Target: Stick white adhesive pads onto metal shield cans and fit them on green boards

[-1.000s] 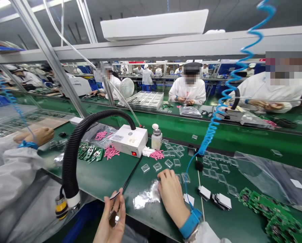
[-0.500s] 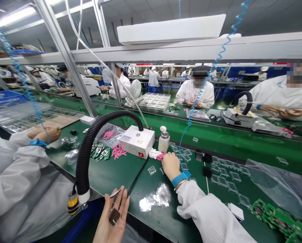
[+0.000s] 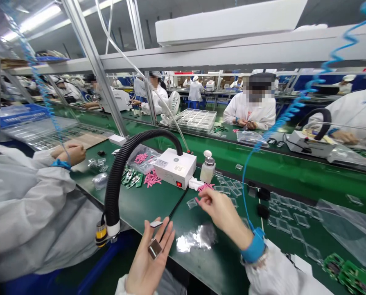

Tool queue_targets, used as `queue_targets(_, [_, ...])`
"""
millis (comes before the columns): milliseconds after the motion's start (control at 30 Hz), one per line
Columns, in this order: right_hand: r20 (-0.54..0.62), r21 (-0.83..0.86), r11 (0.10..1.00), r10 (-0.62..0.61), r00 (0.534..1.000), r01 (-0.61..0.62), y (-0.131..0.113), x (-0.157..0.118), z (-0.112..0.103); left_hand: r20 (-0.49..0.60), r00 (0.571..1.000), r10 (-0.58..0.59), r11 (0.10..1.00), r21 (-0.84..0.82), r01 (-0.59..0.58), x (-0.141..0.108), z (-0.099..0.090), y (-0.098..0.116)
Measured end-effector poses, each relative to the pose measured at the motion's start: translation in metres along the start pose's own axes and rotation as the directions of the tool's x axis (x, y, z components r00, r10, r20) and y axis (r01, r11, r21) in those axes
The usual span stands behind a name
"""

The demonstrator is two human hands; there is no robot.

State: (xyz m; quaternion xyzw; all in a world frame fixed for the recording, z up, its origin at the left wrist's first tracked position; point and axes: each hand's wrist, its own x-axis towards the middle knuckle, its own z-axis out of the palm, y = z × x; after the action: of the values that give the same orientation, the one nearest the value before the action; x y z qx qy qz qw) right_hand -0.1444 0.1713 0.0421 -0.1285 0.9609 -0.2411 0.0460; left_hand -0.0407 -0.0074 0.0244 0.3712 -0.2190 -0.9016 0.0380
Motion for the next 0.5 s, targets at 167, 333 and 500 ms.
queue_targets(167, [-0.009, 0.240, 0.859, -0.463, 0.886, 0.452, -0.034, -0.051, 0.007, 0.064, 0.997, -0.045, 0.998, -0.032, 0.048, -0.007, 0.013, -0.011])
queue_targets(333, [-0.171, 0.037, 0.740, -0.657, 0.734, 0.671, -0.047, -0.063, 0.021, 0.145, 0.966, -0.214, 0.961, -0.148, 0.235, -0.017, 0.021, -0.017])
queue_targets(500, [-0.162, -0.167, 0.600, -0.799, 0.579, 0.782, -0.052, -0.059, 0.018, 0.221, 0.938, -0.267, 0.918, -0.237, 0.317, -0.022, 0.023, -0.020])
